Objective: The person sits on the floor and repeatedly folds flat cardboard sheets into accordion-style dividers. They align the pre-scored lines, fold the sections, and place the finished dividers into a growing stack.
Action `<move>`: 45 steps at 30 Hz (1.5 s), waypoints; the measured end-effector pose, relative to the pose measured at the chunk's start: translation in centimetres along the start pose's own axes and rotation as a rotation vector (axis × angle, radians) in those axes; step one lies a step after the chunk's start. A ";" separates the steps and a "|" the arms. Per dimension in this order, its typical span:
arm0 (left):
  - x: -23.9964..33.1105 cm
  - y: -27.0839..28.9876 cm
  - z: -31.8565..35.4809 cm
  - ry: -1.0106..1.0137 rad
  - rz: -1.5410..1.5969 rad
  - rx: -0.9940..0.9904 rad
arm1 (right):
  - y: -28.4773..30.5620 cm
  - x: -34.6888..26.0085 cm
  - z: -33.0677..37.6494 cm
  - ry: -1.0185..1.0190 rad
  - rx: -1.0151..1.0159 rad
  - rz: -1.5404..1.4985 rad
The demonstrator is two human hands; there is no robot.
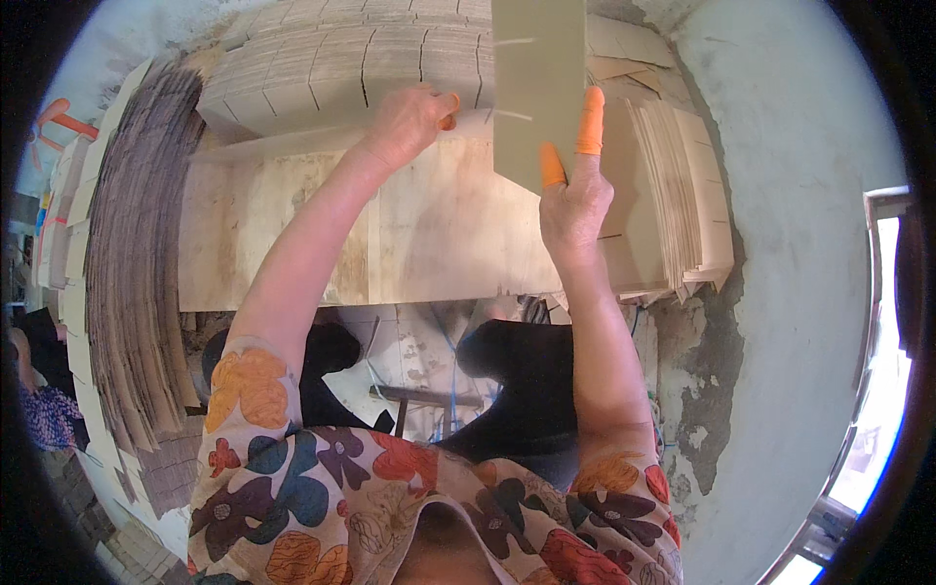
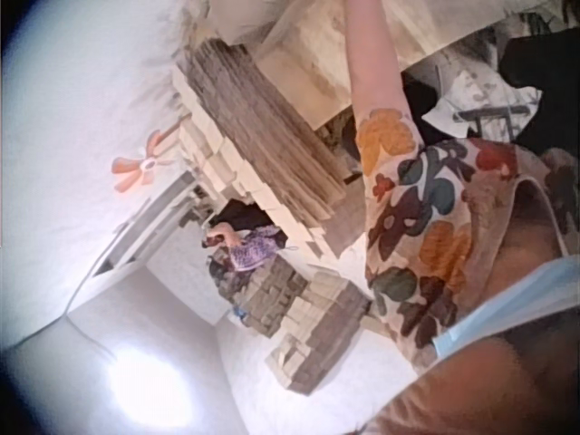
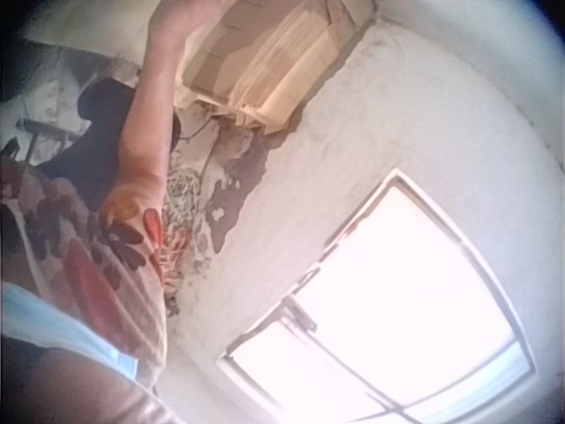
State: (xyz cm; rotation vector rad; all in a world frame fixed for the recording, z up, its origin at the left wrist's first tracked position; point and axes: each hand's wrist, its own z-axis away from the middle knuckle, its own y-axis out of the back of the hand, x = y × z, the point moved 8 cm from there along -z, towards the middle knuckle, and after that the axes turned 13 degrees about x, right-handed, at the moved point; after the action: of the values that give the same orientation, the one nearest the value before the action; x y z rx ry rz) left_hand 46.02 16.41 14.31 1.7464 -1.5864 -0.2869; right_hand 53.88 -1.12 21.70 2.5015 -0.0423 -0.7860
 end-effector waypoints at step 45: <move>-4.2 -4.7 -4.0 0.019 -0.244 -0.068 | -0.1 1.9 1.7 0.022 -0.105 0.114</move>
State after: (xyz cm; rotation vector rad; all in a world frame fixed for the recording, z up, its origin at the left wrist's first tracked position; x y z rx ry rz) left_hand 51.18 21.59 12.75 1.8846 -1.3343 -0.4354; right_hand 54.49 -2.13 19.41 2.3855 -0.1314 -0.6956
